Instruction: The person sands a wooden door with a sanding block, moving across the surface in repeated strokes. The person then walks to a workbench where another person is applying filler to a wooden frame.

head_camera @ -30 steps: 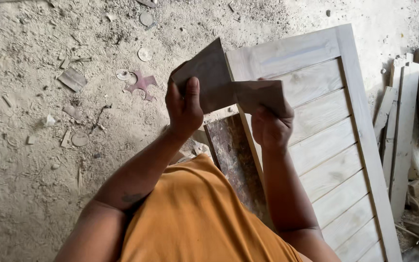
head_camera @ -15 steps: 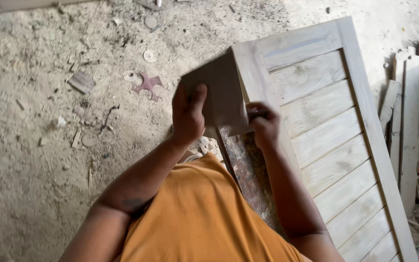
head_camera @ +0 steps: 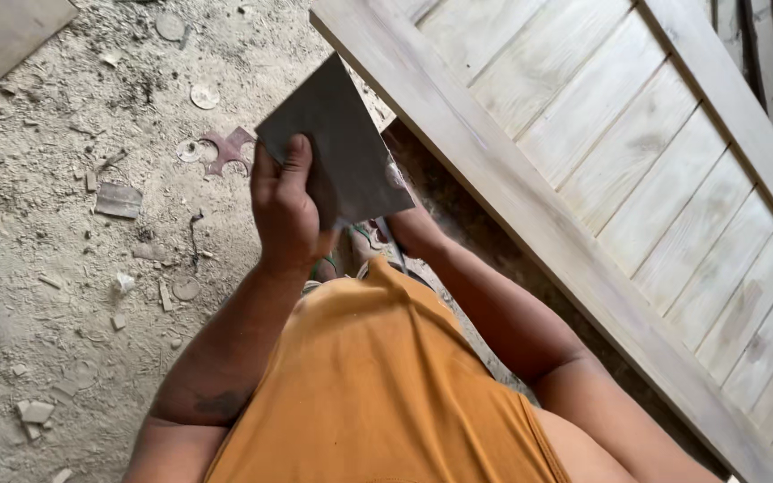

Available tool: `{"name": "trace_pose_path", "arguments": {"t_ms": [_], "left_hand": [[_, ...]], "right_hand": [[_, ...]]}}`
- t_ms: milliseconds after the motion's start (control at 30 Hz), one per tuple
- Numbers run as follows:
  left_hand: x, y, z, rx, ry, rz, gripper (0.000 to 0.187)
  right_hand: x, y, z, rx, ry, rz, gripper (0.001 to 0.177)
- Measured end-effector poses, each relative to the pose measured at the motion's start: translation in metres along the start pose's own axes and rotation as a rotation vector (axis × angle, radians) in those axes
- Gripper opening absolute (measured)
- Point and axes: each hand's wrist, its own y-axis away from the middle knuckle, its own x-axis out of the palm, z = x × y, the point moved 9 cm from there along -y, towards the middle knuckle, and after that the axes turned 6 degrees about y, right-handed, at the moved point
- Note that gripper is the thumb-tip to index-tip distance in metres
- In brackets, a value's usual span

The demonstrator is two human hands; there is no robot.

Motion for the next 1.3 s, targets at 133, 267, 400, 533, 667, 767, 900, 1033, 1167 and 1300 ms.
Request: {"name": "trace_pose_path", "arguments": {"t_ms": [133, 267, 400, 533, 667, 767, 900, 1033, 1167, 1300], "left_hand": [[0.010, 0.021, 0.053, -0.211, -0.356, 0.058, 0.033], [0.025, 0.036, 0.084, -0.078, -0.479, -0.003, 0.033], [0.028, 0.001, 0.086, -0.077, -0.106, -0.006, 0.027], [0.049, -0.033, 0.046, 0.132, -0.442, 0.220, 0.028], [0.085, -0.028, 0.034, 0.268, -0.723, 0.457, 0.034], [0.106, -0.028, 0.030, 0.326, -0.773, 0.506, 0.034], [0.115, -0.042, 0.027, 0.417, -0.757, 0.380, 0.032], [0.111, -0.066, 0.044, 0.314, -0.730, 0.256, 0.034], [0.129, -0.072, 0.033, 0.697, -0.651, 0.174, 0.031], [0.041, -0.106, 0.051, 0.546, -0.601, -0.157, 0.033]], "right_hand": [[-0.022, 0.008, 0.071, -0.289, -0.358, 0.257, 0.086], [-0.034, 0.026, 0.088, -0.455, -0.331, 0.356, 0.086], [-0.069, 0.046, 0.037, -0.513, -0.017, 0.168, 0.054], [-0.157, 0.039, 0.058, -0.345, -0.085, -0.048, 0.025], [-0.133, 0.109, 0.200, -1.131, 0.875, -0.087, 0.017], [-0.089, 0.121, 0.248, -1.276, 1.353, -0.139, 0.008], [-0.057, 0.096, 0.249, -1.336, 1.434, 0.009, 0.006], [-0.074, 0.053, 0.225, -1.271, 1.316, 0.094, 0.008], [-0.087, -0.022, 0.183, -1.277, 1.305, 0.186, 0.013], [-0.137, -0.132, 0.156, -0.891, 1.268, 0.175, 0.022]]}}
